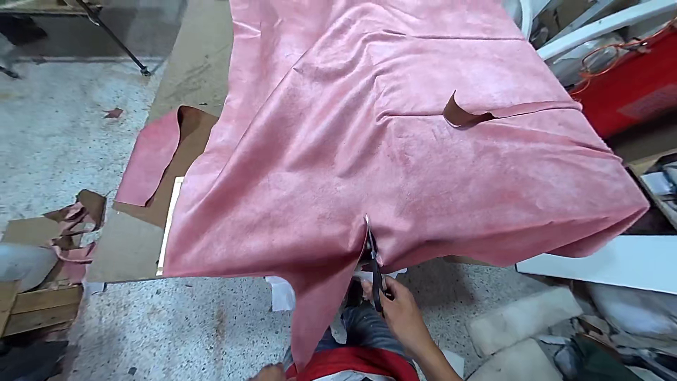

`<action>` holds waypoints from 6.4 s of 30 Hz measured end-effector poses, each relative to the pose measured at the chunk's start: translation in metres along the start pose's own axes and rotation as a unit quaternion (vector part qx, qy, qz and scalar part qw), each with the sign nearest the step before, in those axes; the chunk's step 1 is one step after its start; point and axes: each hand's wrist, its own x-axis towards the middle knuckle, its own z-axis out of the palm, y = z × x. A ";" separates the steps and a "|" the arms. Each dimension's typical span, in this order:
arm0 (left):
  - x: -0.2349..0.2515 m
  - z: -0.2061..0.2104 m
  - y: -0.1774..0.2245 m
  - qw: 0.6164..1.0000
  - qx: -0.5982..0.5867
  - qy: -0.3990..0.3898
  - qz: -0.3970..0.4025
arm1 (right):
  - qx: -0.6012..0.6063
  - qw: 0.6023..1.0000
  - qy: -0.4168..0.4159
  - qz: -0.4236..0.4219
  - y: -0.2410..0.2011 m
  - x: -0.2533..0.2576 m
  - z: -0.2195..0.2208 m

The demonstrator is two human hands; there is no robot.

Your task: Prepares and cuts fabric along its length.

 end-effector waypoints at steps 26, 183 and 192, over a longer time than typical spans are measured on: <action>0.095 -0.156 0.208 0.831 -0.118 0.348 0.418 | 0.088 0.994 -0.031 0.054 -0.091 0.067 0.003; 0.440 -0.696 0.149 0.802 -0.148 0.575 -0.061 | 0.112 0.993 0.023 -0.040 -0.460 0.558 0.002; 0.441 -0.698 0.149 0.810 -0.137 0.565 -0.076 | 0.049 0.998 0.032 -0.029 -0.487 0.592 -0.011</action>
